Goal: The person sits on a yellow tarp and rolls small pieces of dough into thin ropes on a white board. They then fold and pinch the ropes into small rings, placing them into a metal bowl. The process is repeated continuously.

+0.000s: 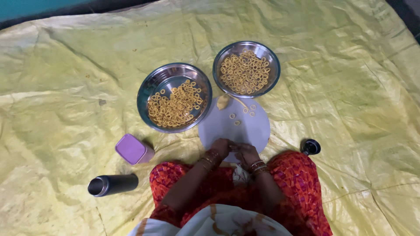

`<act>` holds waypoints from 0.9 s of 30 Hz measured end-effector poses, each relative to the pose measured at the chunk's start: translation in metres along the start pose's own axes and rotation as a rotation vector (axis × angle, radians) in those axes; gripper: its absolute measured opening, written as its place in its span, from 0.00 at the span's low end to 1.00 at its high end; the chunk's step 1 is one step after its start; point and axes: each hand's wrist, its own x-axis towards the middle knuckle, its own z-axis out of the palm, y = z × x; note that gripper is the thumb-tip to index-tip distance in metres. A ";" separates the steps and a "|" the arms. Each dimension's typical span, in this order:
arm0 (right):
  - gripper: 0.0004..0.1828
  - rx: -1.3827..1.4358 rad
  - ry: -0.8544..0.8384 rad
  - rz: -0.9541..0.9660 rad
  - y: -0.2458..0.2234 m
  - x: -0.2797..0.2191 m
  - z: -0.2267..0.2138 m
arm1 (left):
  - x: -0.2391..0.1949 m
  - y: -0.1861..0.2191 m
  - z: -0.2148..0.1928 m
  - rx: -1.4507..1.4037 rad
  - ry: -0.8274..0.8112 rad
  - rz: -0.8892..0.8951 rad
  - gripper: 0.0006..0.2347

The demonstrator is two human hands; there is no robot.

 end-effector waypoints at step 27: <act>0.11 0.079 -0.048 0.013 -0.019 -0.024 0.012 | -0.098 0.043 -0.068 -0.049 0.145 -0.269 0.09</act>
